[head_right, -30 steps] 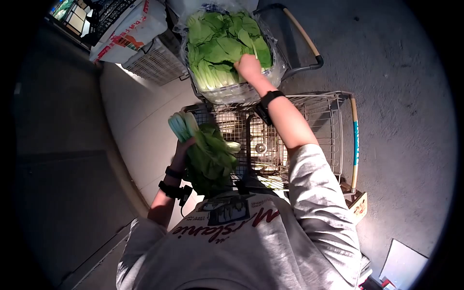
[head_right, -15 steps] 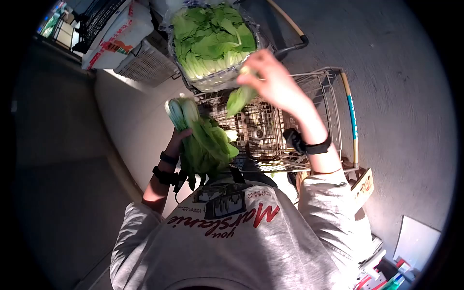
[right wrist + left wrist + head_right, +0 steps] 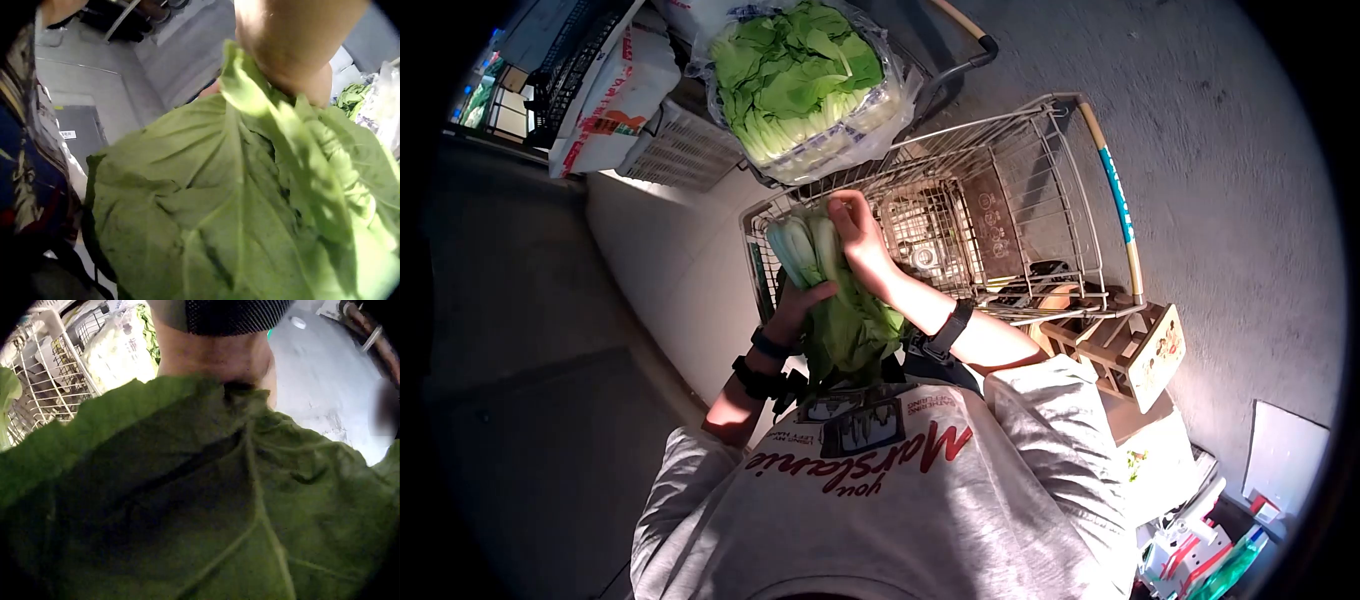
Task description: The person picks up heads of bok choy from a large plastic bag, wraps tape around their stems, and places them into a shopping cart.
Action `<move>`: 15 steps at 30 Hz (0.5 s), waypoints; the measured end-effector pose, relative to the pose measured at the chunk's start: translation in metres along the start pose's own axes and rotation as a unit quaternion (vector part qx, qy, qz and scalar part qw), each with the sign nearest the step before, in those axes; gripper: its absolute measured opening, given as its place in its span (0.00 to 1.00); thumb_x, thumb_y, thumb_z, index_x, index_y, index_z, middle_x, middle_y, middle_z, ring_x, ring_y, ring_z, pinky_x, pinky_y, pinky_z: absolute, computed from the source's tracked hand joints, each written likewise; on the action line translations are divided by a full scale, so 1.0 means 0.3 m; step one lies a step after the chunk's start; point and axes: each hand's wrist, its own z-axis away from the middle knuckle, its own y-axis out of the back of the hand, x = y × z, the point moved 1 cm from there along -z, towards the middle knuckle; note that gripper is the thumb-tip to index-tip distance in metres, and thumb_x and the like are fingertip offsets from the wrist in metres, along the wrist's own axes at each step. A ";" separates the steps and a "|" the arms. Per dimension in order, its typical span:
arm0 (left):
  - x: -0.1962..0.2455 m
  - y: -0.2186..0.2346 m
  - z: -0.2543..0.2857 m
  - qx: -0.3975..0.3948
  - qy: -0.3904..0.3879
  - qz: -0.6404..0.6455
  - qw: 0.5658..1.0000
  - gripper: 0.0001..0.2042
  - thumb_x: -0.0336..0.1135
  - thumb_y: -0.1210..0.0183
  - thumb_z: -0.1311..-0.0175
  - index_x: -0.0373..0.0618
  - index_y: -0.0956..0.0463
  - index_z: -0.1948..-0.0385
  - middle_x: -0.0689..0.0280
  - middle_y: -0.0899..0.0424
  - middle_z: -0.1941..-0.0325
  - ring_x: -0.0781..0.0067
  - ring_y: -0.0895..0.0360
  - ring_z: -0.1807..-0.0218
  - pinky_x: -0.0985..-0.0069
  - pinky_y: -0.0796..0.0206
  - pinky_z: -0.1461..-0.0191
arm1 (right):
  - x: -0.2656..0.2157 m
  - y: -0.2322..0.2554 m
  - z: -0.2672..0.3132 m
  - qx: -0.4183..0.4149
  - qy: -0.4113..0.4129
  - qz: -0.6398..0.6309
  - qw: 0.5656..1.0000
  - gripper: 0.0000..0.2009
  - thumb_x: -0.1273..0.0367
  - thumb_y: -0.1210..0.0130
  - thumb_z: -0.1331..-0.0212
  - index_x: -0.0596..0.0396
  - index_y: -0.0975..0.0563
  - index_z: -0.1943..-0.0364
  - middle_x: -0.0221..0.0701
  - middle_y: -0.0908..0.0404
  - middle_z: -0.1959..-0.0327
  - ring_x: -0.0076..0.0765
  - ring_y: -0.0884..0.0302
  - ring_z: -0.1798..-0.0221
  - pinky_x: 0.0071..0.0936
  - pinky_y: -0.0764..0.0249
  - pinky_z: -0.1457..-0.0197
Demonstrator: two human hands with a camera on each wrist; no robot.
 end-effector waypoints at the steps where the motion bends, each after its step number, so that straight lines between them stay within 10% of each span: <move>1: 0.009 -0.008 -0.004 0.010 0.000 -0.012 1.000 0.27 0.30 0.36 0.54 0.39 0.35 0.50 0.66 0.27 0.54 0.74 0.28 0.54 0.75 0.34 0.51 | 0.008 0.011 -0.003 -0.008 -0.025 0.017 1.000 0.14 0.59 0.59 0.36 0.55 0.32 0.58 0.29 0.31 0.68 0.22 0.37 0.62 0.20 0.39 0.56; 6: -0.041 -0.046 -0.034 0.005 -0.020 -0.041 0.999 0.30 0.29 0.33 0.57 0.40 0.36 0.49 0.66 0.27 0.53 0.74 0.30 0.52 0.75 0.36 0.49 | 0.067 0.049 0.010 0.016 -0.106 0.011 0.994 0.17 0.57 0.60 0.37 0.55 0.33 0.52 0.34 0.29 0.60 0.29 0.35 0.55 0.25 0.38 0.50; 10: -0.093 -0.089 -0.052 0.040 -0.054 -0.058 0.996 0.32 0.31 0.32 0.56 0.39 0.38 0.47 0.64 0.28 0.52 0.73 0.30 0.52 0.74 0.36 0.49 | 0.074 0.065 -0.006 0.083 0.017 0.049 0.995 0.18 0.58 0.65 0.35 0.56 0.32 0.52 0.39 0.29 0.56 0.35 0.34 0.52 0.28 0.39 0.46; 15: -0.097 -0.098 -0.090 0.027 0.045 0.099 0.994 0.26 0.32 0.38 0.50 0.39 0.38 0.48 0.65 0.28 0.53 0.73 0.28 0.54 0.75 0.34 0.52 | 0.032 0.137 -0.020 -0.055 -0.046 0.052 0.996 0.22 0.61 0.63 0.35 0.58 0.42 0.41 0.42 0.39 0.42 0.36 0.42 0.40 0.27 0.45 0.39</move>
